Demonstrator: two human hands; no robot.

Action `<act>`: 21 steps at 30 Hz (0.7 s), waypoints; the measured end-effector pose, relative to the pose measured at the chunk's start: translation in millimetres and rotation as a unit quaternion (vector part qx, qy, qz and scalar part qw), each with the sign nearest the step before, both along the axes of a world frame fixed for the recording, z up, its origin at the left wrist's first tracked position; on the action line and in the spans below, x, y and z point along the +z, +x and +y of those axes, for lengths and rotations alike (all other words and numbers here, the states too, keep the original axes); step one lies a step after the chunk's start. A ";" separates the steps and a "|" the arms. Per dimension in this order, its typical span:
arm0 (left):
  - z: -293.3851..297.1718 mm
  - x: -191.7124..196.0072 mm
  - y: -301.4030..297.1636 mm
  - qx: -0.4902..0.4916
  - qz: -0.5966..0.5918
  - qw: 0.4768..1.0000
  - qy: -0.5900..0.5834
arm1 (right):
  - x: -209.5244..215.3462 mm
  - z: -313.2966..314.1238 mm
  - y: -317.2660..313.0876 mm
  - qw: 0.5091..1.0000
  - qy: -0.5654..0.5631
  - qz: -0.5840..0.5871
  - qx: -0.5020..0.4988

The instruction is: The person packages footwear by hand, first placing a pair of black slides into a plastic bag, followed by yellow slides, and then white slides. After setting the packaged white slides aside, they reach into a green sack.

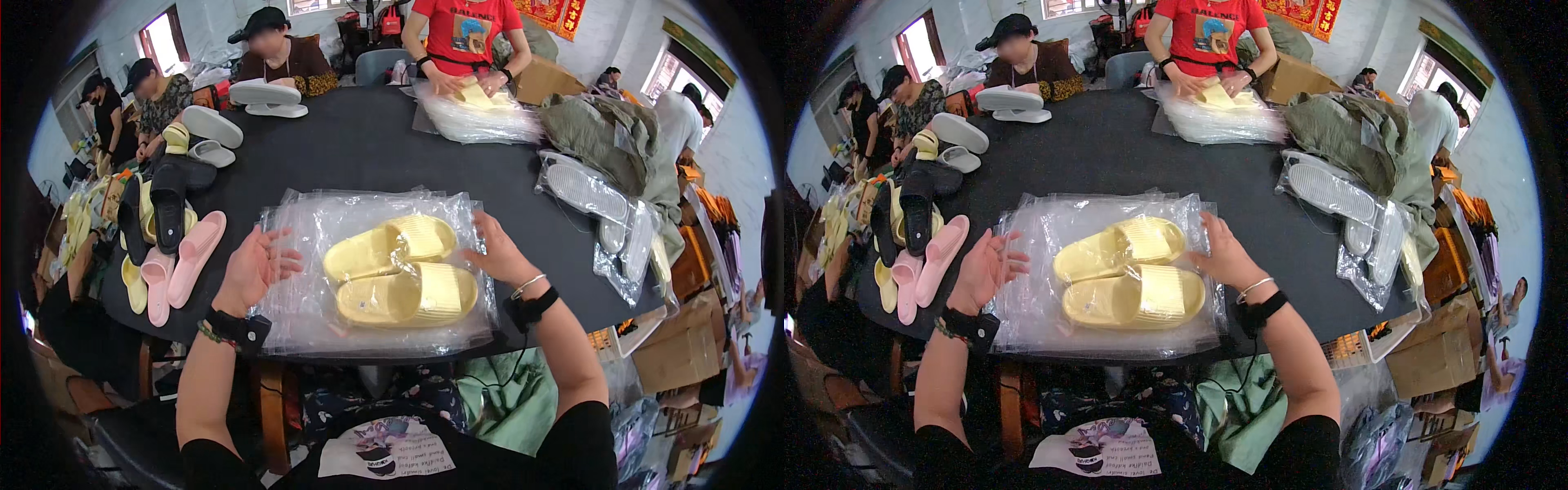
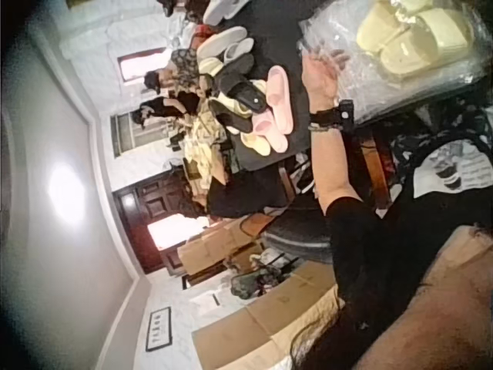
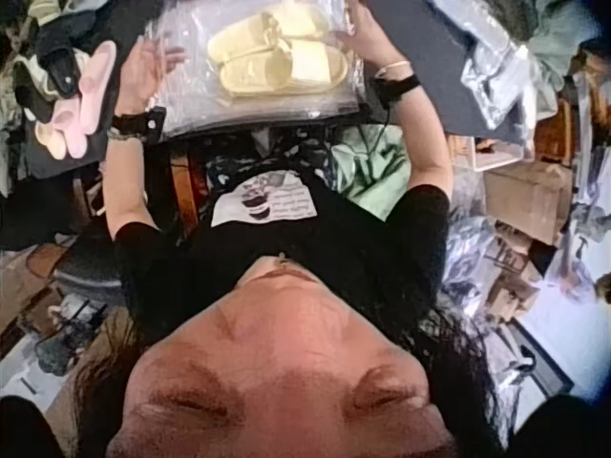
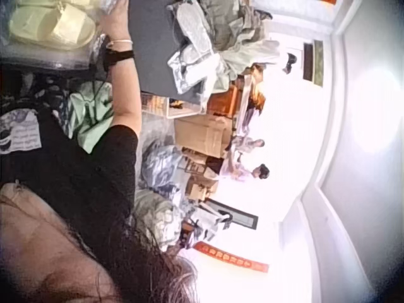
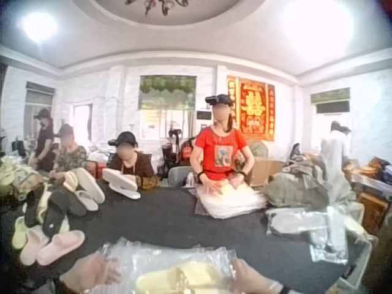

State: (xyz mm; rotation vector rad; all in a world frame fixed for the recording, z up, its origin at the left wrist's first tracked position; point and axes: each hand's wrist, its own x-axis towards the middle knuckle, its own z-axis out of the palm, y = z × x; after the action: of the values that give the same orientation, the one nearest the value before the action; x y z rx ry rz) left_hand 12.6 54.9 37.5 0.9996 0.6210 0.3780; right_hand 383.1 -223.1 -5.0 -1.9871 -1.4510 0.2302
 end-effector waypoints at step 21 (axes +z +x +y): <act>30.4 -71.3 49.0 -0.070 0.026 0.938 0.338 | 5.0 0.6 -2.1 0.917 -0.360 -0.082 0.151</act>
State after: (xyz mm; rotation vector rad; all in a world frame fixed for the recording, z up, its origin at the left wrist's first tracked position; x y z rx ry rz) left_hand 61.6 85.3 -33.9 1.7089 0.4641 0.4505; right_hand 381.0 -222.6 0.0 -2.3656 -1.9809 0.8565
